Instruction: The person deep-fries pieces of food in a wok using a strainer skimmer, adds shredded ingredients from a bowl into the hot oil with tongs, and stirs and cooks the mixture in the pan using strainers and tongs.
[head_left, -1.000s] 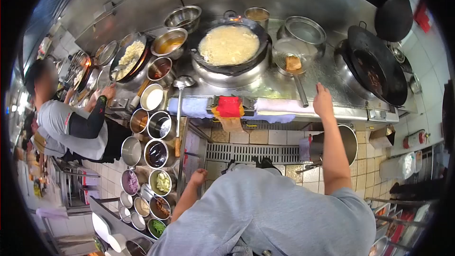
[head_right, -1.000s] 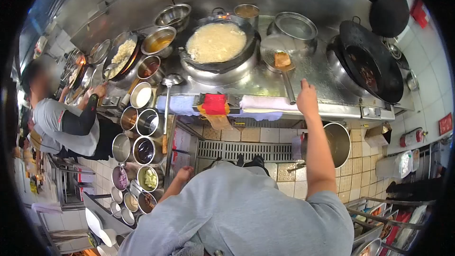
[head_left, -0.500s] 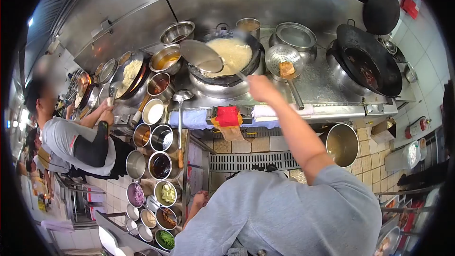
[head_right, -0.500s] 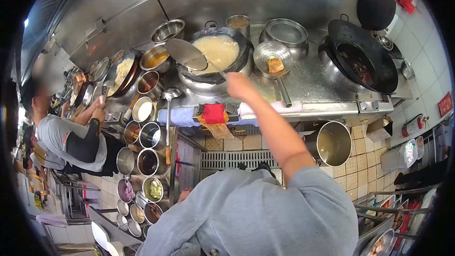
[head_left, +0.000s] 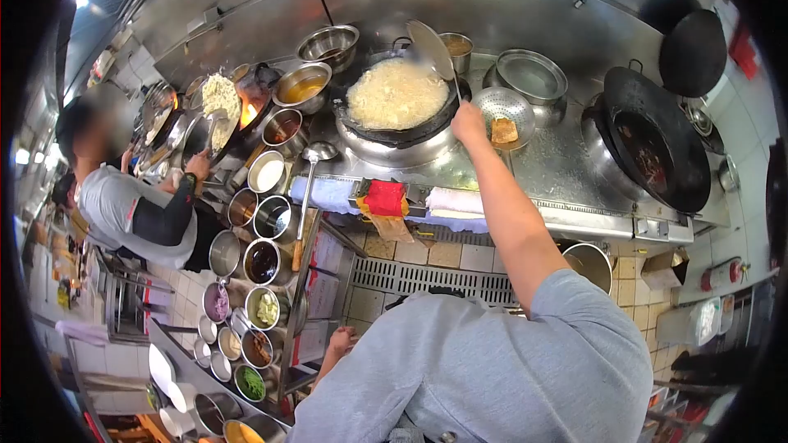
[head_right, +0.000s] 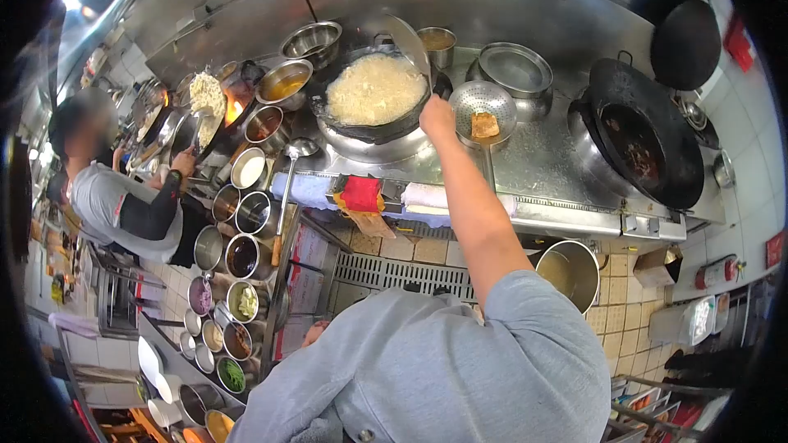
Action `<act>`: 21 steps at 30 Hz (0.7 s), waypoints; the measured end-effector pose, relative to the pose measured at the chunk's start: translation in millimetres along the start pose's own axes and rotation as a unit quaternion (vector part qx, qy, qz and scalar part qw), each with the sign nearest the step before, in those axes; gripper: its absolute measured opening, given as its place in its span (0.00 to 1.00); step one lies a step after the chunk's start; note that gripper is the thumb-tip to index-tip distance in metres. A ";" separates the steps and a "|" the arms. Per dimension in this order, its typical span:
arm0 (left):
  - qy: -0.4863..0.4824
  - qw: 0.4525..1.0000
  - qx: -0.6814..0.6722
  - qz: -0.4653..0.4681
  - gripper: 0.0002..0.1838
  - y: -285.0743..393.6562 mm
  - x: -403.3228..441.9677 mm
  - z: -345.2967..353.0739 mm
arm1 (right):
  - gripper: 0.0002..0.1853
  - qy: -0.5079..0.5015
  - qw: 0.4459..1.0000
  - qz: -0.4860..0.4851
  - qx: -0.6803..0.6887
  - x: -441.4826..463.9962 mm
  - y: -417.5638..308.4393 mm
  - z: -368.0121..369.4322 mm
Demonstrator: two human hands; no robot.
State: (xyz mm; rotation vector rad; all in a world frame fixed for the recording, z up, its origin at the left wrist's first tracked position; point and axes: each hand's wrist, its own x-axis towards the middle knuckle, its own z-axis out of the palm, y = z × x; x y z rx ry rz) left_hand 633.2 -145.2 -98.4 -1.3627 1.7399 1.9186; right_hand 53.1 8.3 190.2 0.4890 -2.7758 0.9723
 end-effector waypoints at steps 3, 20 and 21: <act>0.064 0.937 0.329 0.102 0.12 2.6 -32.5 17.6 | 0.12 -0.075 0.997 0.015 0.010 -16.9 13.9 5.1; 0.124 0.977 -0.162 -0.062 0.11 13.5 -69.8 64.1 | 0.16 -0.116 0.970 -0.183 -0.108 25.2 -18.7 46.7; 0.123 0.976 -0.164 -0.067 0.11 12.7 -73.4 65.7 | 0.16 -0.094 0.969 -0.191 -0.122 21.3 -8.3 39.9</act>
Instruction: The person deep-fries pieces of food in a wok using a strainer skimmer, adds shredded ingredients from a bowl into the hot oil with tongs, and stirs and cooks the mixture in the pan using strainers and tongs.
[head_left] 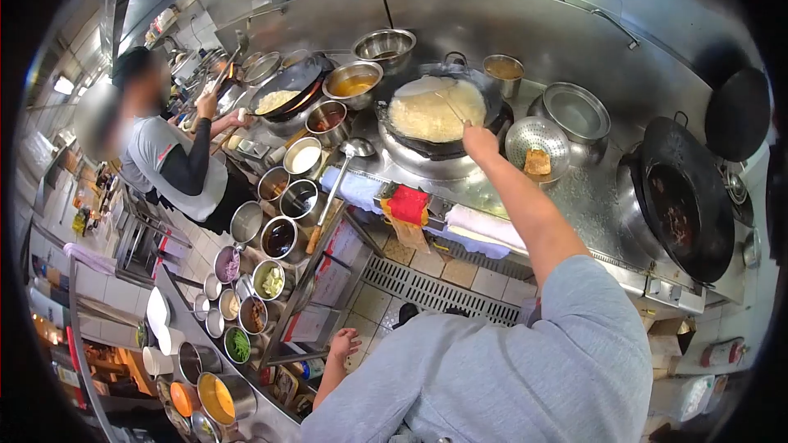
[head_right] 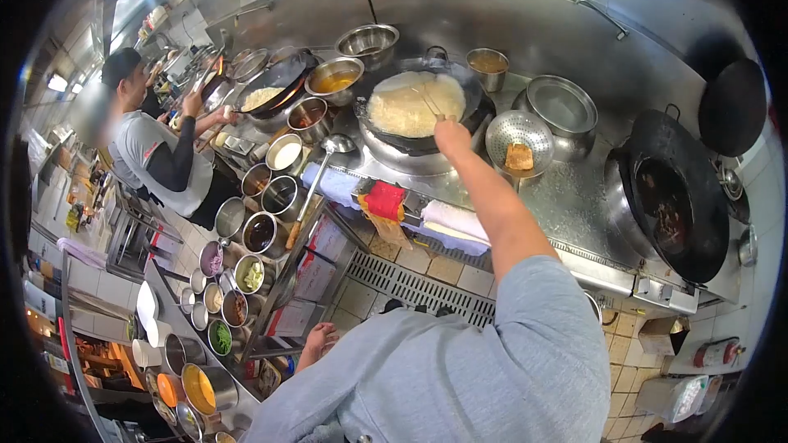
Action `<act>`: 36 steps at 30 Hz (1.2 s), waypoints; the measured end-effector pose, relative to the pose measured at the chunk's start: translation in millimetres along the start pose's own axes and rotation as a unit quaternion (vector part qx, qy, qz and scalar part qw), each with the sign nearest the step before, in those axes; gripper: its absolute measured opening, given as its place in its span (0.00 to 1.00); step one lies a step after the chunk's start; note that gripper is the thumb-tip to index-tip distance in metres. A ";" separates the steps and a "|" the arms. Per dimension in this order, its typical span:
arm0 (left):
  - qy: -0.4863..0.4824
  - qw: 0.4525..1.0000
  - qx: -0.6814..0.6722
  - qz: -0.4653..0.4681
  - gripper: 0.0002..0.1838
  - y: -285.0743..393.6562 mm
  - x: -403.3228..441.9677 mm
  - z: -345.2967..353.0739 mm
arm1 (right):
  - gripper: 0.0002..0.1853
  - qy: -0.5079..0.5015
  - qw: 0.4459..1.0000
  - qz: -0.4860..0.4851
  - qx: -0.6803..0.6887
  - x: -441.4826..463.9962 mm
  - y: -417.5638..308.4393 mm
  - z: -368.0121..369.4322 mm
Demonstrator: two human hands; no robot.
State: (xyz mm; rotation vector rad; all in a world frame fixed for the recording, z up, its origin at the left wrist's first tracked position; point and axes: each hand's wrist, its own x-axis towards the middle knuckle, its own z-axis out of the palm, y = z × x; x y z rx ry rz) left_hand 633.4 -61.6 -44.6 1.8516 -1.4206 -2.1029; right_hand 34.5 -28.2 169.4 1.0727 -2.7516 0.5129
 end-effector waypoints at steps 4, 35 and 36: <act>0.010 1.000 0.012 -0.007 0.14 2.6 -5.2 6.5 | 0.21 -0.028 0.999 0.002 -0.040 -8.8 50.1 -35.4; -0.382 0.886 -0.208 -0.161 0.30 209.9 9.7 496.9 | 0.22 0.236 0.828 0.384 0.334 -265.6 115.0 -98.5; -0.421 0.854 -0.249 -0.176 0.29 219.2 6.4 491.5 | 0.22 0.244 0.825 0.392 0.326 -270.1 105.6 -96.6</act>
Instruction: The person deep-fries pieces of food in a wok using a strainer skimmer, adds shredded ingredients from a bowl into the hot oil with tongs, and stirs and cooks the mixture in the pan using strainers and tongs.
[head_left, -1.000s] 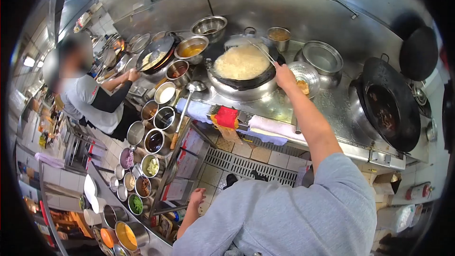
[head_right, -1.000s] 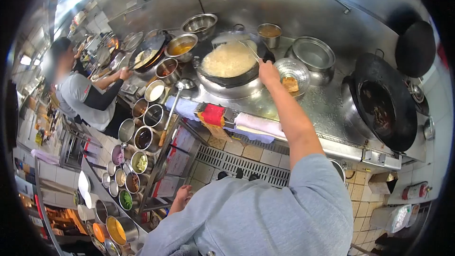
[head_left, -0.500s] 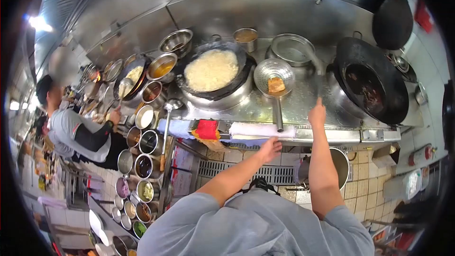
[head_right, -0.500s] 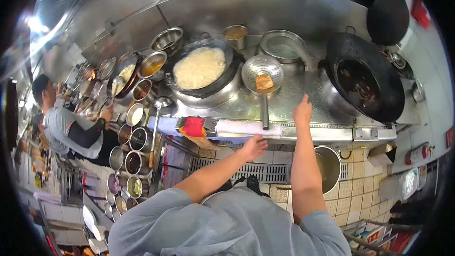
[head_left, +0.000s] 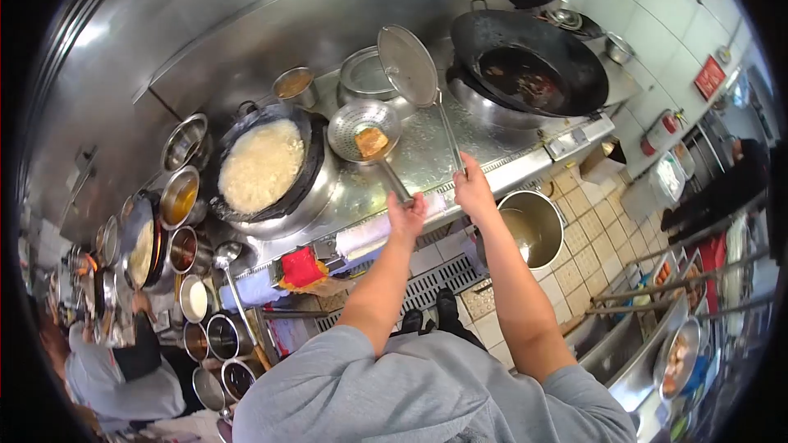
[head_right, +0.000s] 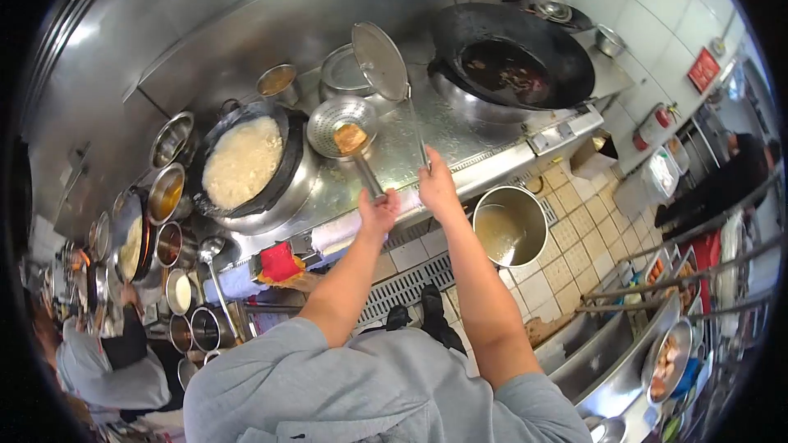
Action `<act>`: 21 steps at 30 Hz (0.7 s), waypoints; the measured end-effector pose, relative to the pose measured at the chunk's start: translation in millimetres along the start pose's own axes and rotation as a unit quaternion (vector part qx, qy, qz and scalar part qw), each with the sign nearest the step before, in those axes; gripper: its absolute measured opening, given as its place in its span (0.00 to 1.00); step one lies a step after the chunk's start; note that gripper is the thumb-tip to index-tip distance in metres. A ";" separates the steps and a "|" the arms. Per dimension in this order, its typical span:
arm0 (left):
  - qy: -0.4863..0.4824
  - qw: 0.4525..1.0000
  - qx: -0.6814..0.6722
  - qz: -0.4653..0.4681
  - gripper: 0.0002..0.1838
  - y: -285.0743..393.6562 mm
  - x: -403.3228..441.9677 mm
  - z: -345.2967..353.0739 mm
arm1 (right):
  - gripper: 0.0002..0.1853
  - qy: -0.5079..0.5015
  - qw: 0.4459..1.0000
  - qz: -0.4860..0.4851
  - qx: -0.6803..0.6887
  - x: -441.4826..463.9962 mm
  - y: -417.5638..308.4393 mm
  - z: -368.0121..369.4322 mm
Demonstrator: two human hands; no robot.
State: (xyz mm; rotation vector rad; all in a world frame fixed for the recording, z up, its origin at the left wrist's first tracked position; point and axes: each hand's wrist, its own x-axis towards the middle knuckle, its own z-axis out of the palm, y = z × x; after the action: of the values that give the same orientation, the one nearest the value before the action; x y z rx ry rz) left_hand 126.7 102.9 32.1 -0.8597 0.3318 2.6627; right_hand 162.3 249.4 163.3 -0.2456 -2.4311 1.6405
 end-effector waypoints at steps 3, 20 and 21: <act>-0.051 0.996 0.045 -0.055 0.14 49.8 15.1 19.0 | 0.21 0.027 0.998 0.028 -0.055 -35.6 -34.8 -4.9; -0.120 0.959 0.246 -0.067 0.04 58.1 -131.9 60.0 | 0.20 0.098 0.977 -0.091 -0.168 -80.5 -124.1 21.7; -0.109 0.933 0.342 0.043 0.08 55.5 -139.5 68.9 | 0.20 0.132 0.971 -0.099 -0.174 -83.1 -107.7 31.1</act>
State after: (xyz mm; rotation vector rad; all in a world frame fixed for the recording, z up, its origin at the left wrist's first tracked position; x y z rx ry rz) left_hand 177.0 41.3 176.9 -0.3283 1.1640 2.3975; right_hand 231.9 161.1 246.0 -0.2440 -2.4284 1.0235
